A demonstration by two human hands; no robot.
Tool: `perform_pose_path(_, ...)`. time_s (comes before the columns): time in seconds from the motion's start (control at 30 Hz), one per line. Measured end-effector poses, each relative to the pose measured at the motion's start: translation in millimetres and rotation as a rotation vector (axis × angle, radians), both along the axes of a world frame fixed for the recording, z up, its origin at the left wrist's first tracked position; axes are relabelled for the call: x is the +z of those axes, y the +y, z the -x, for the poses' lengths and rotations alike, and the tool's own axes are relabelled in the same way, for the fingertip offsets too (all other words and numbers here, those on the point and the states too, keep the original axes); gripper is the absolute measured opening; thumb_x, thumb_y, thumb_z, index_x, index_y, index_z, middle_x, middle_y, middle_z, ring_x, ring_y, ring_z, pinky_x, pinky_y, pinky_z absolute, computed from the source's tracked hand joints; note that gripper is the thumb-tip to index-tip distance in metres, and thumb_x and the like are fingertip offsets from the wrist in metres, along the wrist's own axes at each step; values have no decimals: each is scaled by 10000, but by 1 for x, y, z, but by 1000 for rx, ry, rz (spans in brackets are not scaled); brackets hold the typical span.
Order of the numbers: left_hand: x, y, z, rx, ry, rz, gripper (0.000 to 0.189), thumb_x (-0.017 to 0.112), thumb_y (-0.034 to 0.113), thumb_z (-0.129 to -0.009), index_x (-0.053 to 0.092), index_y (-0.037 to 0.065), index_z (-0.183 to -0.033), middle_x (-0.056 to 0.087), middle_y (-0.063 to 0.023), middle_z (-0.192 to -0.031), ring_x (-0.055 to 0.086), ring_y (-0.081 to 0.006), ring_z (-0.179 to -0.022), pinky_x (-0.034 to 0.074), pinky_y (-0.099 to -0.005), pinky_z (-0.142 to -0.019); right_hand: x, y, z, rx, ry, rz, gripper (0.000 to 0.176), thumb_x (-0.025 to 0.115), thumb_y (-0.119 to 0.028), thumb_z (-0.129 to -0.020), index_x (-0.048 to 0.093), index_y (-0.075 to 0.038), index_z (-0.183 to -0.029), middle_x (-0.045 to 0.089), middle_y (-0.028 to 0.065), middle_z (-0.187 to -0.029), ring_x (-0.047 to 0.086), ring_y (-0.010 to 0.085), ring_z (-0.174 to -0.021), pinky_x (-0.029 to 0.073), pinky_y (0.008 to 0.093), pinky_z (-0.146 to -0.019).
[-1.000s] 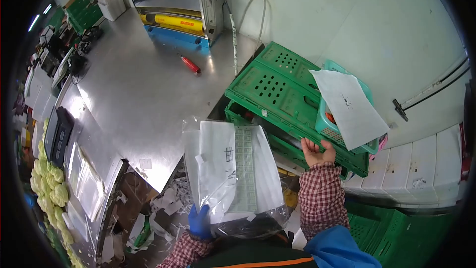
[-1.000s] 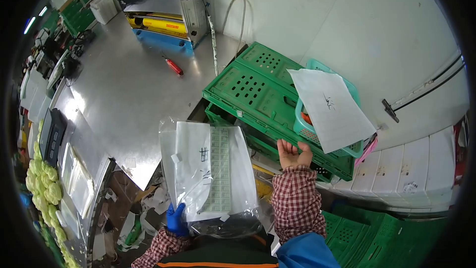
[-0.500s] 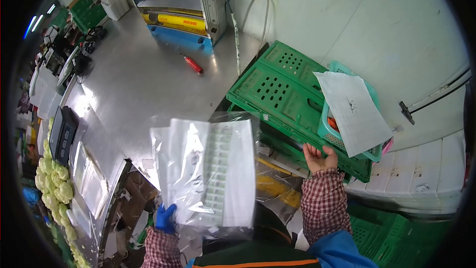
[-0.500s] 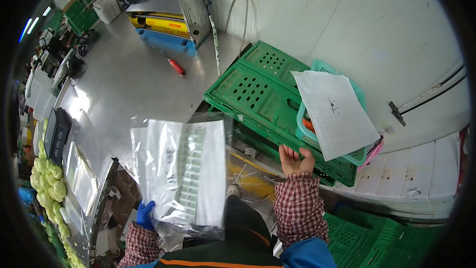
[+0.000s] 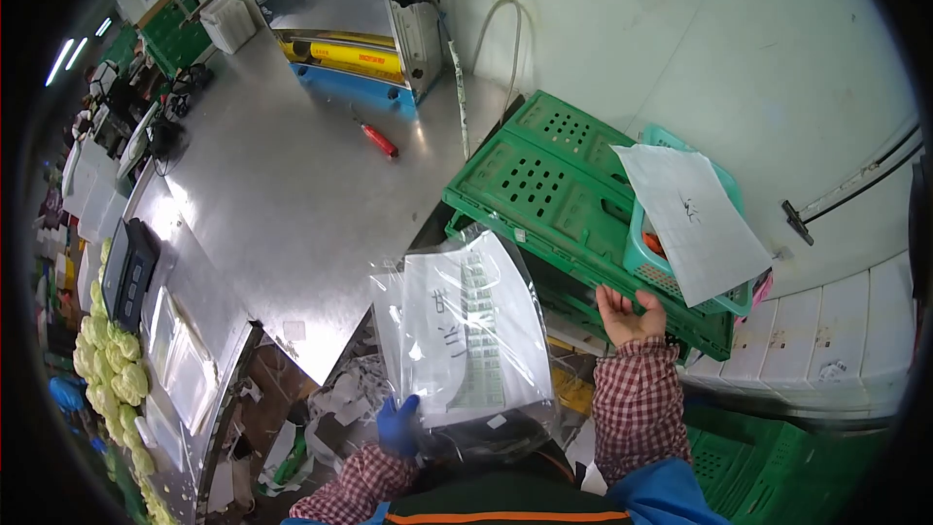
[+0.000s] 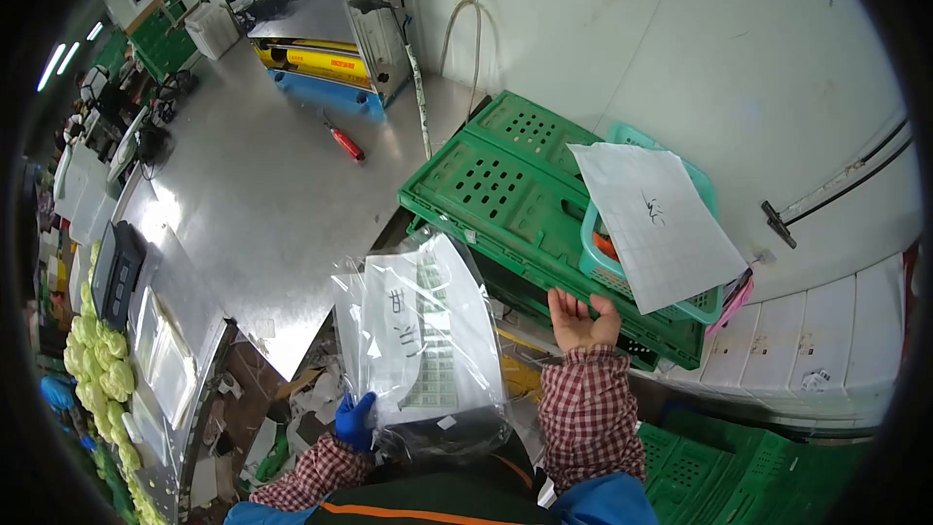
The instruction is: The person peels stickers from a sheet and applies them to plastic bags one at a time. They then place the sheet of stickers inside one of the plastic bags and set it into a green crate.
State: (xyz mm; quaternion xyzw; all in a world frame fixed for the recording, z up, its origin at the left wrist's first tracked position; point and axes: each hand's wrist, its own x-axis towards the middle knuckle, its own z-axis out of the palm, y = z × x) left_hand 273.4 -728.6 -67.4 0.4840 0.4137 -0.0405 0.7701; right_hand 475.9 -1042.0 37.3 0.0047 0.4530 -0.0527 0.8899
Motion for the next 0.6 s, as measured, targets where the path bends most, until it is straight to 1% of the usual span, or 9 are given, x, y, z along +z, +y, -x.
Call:
perform_pose_path(0.07,-8,-1,2,7,36,-7,247,544,17,-781,520,34,-1027,567,-40,-769,530,-128,-602,429,-257,-519,0,-2,-1,4,-29,-9,249,507,-55,-738,431,28,-960,464,132,-1077,406,281,-1116,303,464,-990)
perform_pose_path(0.17,0,-10,-8,23,-69,-72,247,553,27,-778,530,12,-1024,577,-36,-796,535,-136,-649,440,-268,-595,2,-2,-1,18,-18,-2,223,507,-55,-737,433,26,-931,469,129,-1063,411,281,-1110,302,462,-991)
perform_pose_path(0.27,14,-22,-22,83,-82,-144,230,550,39,-781,545,9,-1009,580,-33,-785,535,-136,-652,440,-269,-598,7,-4,-2,19,-36,-8,214,510,-55,-735,431,24,-918,476,128,-1047,420,282,-1098,303,462,-991)
perform_pose_path(0.3,19,-21,-23,73,-84,-138,204,545,44,-783,557,19,-986,572,-19,-744,525,-117,-624,430,-246,-580,9,-3,-2,22,-43,-4,218,511,-57,-735,430,25,-920,480,130,-1041,426,282,-1091,304,462,-990)
perform_pose_path(0.4,35,-17,-20,1,-42,-112,197,538,50,-789,553,28,-985,564,-9,-725,515,-90,-614,418,-222,-552,9,-3,-3,18,-41,5,223,515,-60,-732,430,28,-919,486,132,-1030,435,283,-1081,307,463,-987)
perform_pose_path(0.43,34,-20,-25,18,-61,-54,203,535,59,-794,541,35,-996,559,-5,-737,507,-71,-616,406,-206,-523,8,-2,-2,15,-30,10,225,517,-60,-730,429,30,-916,488,134,-1026,439,283,-1077,309,464,-985)
perform_pose_path(0.47,44,-34,-39,64,-172,15,236,543,74,-795,521,33,-1026,565,-36,-783,530,-105,-651,439,-245,-547,7,-2,-2,17,-31,9,225,517,-60,-730,429,30,-916,488,134,-1026,439,283,-1077,309,464,-985)
perform_pose_path(0.53,27,-50,-63,-22,-163,131,262,554,81,-790,509,27,-1042,569,-60,-815,549,-140,-683,463,-281,-593,7,-1,-2,23,-47,14,221,517,-52,-721,429,32,-905,491,136,-1020,446,282,-1071,317,466,-978)
perform_pose_path(0.6,35,-72,-89,-20,-64,399,268,561,89,-789,506,28,-1044,569,-92,-827,559,-179,-708,474,-327,-630,9,-3,0,37,-68,1,219,515,-48,-715,430,32,-900,492,135,-1009,449,281,-1063,320,466,-975)
